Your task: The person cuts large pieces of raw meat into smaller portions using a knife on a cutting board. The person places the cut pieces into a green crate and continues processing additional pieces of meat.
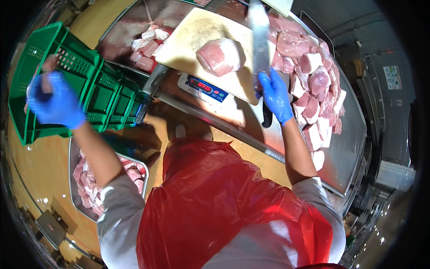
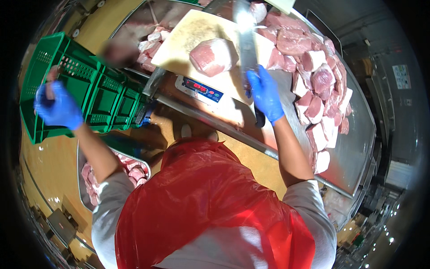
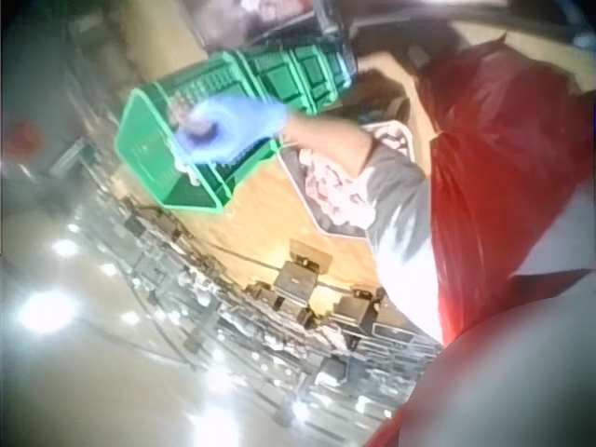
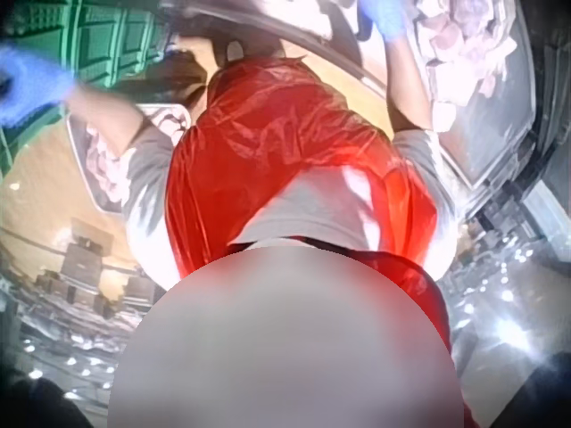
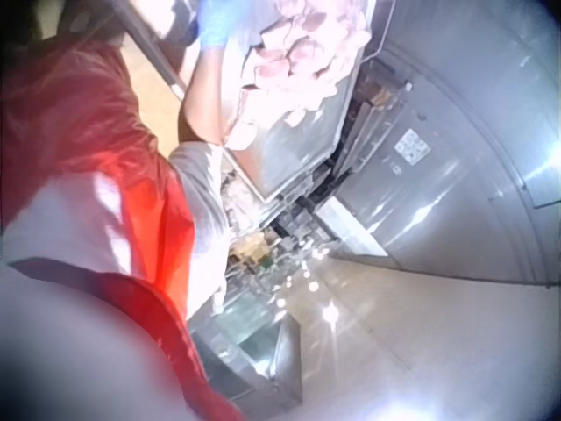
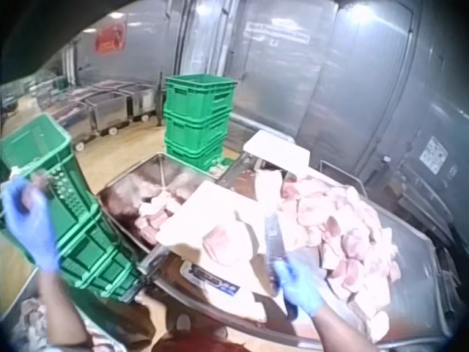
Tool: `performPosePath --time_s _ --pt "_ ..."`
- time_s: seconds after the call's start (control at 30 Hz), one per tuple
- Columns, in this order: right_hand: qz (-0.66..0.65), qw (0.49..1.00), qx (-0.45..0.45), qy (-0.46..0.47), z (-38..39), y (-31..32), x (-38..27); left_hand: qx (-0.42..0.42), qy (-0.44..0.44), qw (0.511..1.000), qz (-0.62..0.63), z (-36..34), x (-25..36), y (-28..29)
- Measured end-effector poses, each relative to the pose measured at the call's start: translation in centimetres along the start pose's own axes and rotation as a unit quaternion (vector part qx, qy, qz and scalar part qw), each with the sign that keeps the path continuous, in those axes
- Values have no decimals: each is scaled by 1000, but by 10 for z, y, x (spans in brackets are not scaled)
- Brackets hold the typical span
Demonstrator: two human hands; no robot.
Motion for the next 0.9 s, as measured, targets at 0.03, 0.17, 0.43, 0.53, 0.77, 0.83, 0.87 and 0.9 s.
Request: performPosePath --time_s 0.03,0.17,0.43,0.53,0.77,0.83,0.87,0.9 --pt "-105 993 -26 -38 -10 4 32 -110 -53 986 -113 -24 -65 -7" --pt "-473 852 -137 -177 -19 -45 60 -352 14 920 -171 -64 -173 28" --pt "-590 797 -125 32 -97 -109 -128 -209 128 955 166 3 -42 13" --pt "-502 830 -64 237 -92 -31 -224 -225 166 935 218 23 -26 -4" --pt "-314 941 49 117 -9 20 -110 -371 181 812 413 116 78 -49" --pt "-198 974 107 -35 29 28 -22 -410 185 748 488 141 127 -64" --pt "-125 977 141 -98 42 44 47 -426 149 725 520 148 155 -70" --pt "-34 978 173 -110 67 57 82 -438 139 687 562 151 187 -75"
Point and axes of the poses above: each hand's wrist, its own z-axis away from the middle knuckle, its own y-axis out of the back of the hand, x = y × z, the point moved 8 cm from there along -z, towards the middle knuckle, and after that the axes turned 13 degrees about -y, right-handed, at the moved point
